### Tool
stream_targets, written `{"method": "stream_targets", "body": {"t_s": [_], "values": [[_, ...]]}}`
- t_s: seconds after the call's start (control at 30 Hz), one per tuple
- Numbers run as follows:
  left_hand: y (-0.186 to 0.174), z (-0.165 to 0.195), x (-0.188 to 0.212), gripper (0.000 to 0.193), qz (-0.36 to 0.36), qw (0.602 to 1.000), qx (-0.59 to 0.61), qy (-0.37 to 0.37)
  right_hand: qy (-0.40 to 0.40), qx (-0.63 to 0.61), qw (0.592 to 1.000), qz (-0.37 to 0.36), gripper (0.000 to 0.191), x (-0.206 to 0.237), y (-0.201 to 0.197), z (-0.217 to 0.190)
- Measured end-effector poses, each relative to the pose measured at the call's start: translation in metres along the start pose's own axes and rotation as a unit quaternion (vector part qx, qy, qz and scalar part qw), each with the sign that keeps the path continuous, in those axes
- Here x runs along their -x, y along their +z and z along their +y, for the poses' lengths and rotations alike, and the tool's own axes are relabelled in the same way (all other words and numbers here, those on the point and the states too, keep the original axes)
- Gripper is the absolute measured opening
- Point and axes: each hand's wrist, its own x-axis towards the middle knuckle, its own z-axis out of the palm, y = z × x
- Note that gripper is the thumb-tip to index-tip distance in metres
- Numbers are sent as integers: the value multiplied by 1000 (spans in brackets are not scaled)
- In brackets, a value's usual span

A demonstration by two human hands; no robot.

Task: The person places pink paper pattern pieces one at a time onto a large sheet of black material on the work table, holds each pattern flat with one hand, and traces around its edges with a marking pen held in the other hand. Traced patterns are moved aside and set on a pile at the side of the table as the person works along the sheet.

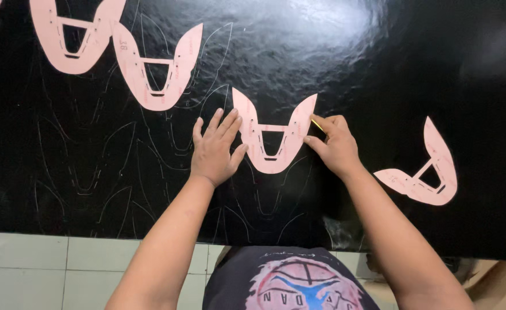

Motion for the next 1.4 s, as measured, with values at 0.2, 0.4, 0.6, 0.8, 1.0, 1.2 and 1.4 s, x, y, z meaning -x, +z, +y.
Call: {"method": "stream_targets", "body": {"t_s": [0.2, 0.4, 0.6, 0.8, 1.0, 1.2, 1.4], "values": [[2, -3, 2, 61, 5, 1000, 8, -5, 65, -6, 998, -25, 55, 1, 1, -6], [5, -5, 6, 61, 7, 1000, 7, -3, 67, -8, 997, -29, 56, 4, 1, -9], [5, -5, 7, 60, 7, 1000, 7, 0, 44, 1, 999, -17, 56, 6, 5, -3], [4, -5, 7, 64, -3, 1000, -2, 5, 47, -1, 999, -12, 56, 7, 9, 2], [1, -4, 6, 82, -35, 999, -14, -2, 51, -40, 998, 12, 54, 7, 7, -10], [1, -4, 4, 84, -26, 1000, -13, -1, 152, -403, 902, -41, 31, 54, -45, -99], [0, -4, -1, 81, -33, 999, -19, 11, -300, -581, 699, -290, 25, 120, -116, -145]]}}
